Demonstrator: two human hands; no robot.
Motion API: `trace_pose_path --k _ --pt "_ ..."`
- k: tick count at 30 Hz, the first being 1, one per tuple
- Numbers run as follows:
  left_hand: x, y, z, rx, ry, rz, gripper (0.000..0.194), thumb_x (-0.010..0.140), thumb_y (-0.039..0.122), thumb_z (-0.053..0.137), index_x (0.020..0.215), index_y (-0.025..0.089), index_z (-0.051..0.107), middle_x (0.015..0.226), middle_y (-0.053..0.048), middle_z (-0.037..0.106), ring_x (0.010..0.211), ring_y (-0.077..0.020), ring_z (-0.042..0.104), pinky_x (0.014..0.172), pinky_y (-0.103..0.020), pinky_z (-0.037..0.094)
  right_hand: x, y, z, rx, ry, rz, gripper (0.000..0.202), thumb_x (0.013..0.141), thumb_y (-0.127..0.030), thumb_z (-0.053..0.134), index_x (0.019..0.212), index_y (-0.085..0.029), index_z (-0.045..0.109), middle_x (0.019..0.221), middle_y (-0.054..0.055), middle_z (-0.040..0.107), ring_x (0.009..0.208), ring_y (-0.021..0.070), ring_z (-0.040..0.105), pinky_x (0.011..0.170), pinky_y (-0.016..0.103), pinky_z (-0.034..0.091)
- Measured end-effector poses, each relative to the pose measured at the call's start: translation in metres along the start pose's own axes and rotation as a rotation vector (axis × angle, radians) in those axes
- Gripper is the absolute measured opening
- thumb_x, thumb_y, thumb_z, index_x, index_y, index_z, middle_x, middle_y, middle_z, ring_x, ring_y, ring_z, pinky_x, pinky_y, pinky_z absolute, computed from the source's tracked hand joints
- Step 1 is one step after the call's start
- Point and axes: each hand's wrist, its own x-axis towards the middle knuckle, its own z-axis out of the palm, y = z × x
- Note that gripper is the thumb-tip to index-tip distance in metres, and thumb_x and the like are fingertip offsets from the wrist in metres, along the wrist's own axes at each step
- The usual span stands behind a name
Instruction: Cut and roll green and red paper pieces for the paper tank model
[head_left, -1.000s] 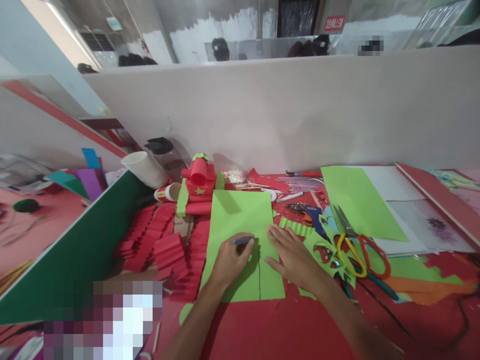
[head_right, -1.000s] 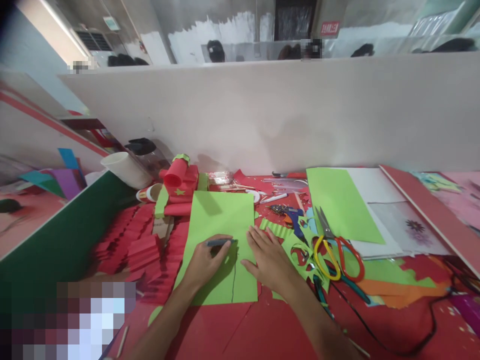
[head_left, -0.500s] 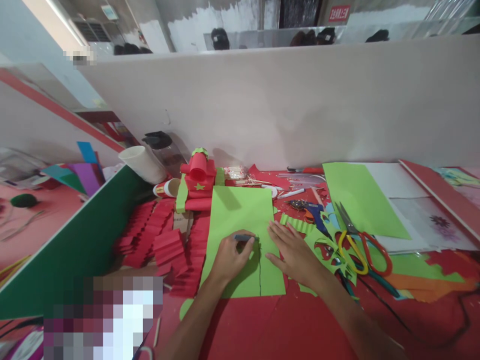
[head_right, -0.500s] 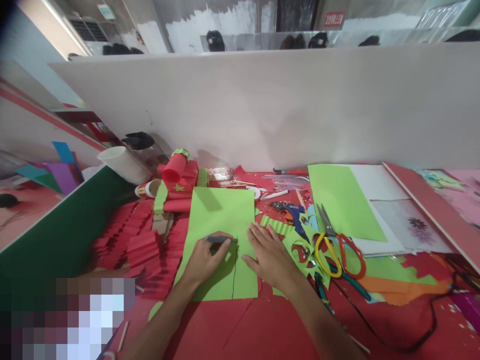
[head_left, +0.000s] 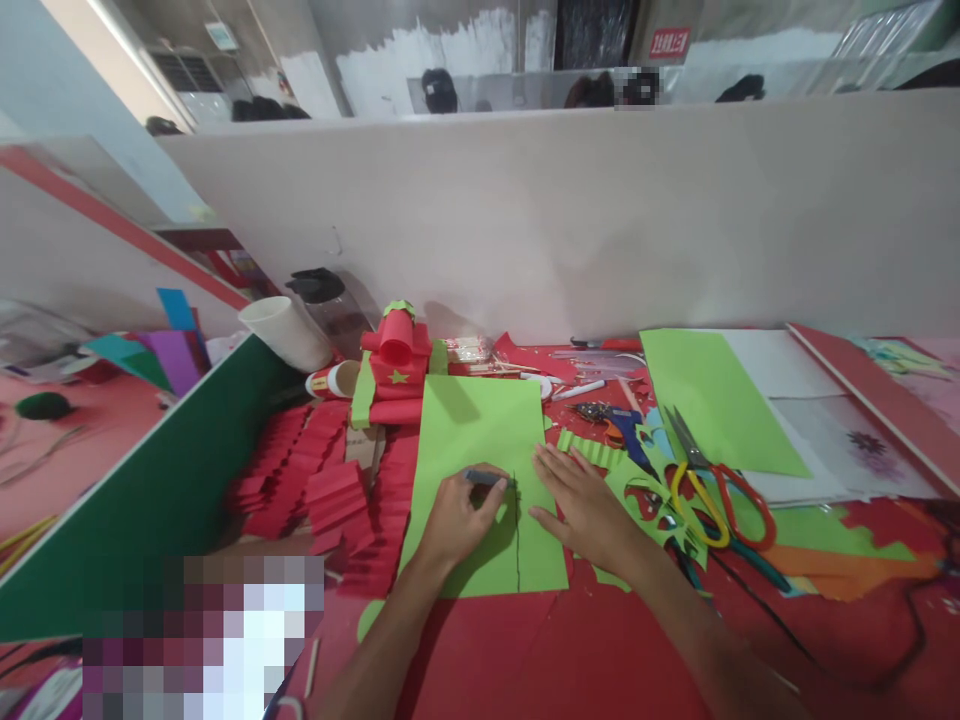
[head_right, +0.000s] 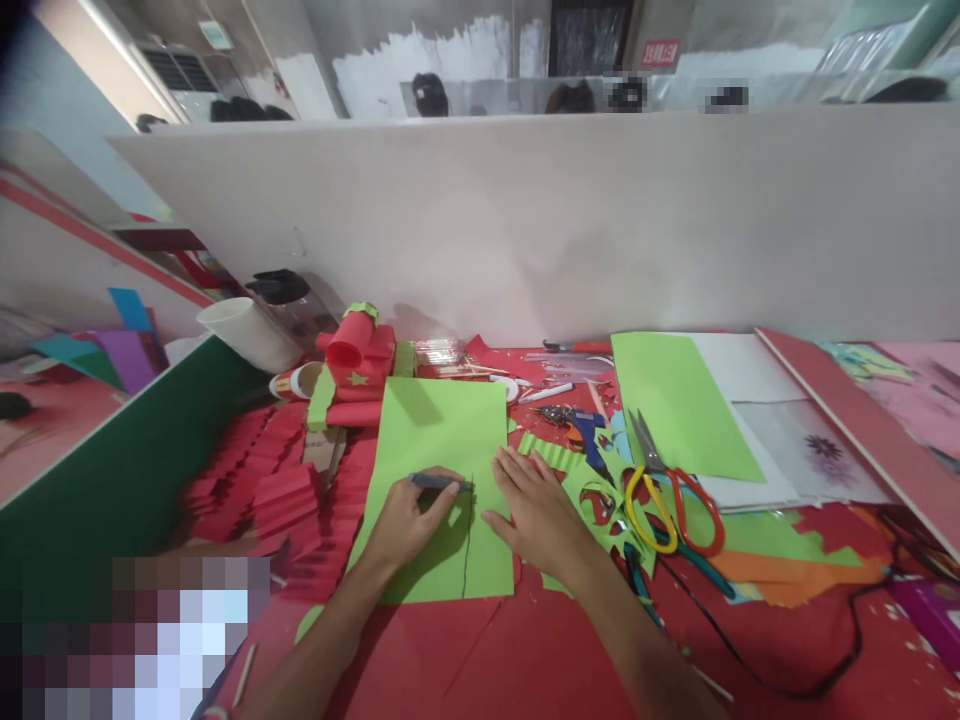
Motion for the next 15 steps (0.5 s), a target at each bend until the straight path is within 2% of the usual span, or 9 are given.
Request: trace_pose_path --k 4,8,11,15 --pt "0.003 -0.006 0.002 -0.041 0.034 -0.018 0.029 0.087 0.039 0.056 0.093 0.015 0.071 0.087 -0.007 0.074 0.08 -0.0197 0.067 0.074 -0.027 0.049 0.0 0.002 0.0 0.014 0.018 -0.001 0.067 0.096 -0.047 0.043 0.153 -0.015 0.026 0.156 0.011 0.032 0.145 0.0249 0.028 0.119 0.05 0.022" --pt "0.012 -0.013 0.004 -0.11 0.078 -0.058 0.033 0.087 0.042 0.055 0.095 0.014 0.069 0.087 -0.008 0.073 0.076 -0.02 0.068 0.069 -0.026 0.05 0.0 0.006 0.001 0.046 0.055 0.058 0.059 0.097 -0.043 0.043 0.149 -0.013 0.037 0.152 0.012 0.039 0.142 0.0245 0.034 0.118 0.047 0.027" --pt "0.02 -0.01 0.004 -0.105 0.067 -0.059 0.033 0.086 0.043 0.056 0.094 0.014 0.068 0.087 -0.009 0.073 0.078 -0.0217 0.069 0.071 -0.028 0.051 0.001 0.007 0.002 0.062 0.074 0.069 0.056 0.097 -0.04 0.044 0.145 -0.012 0.043 0.151 0.014 0.041 0.14 0.0254 0.037 0.118 0.047 0.029" --pt "0.026 -0.004 0.004 -0.07 0.052 -0.035 0.033 0.087 0.043 0.055 0.095 0.013 0.068 0.085 -0.009 0.073 0.076 -0.0217 0.069 0.07 -0.028 0.052 0.0 0.007 0.002 0.053 0.076 0.046 0.054 0.097 -0.037 0.045 0.145 -0.012 0.044 0.151 0.013 0.042 0.14 0.0263 0.037 0.117 0.048 0.029"
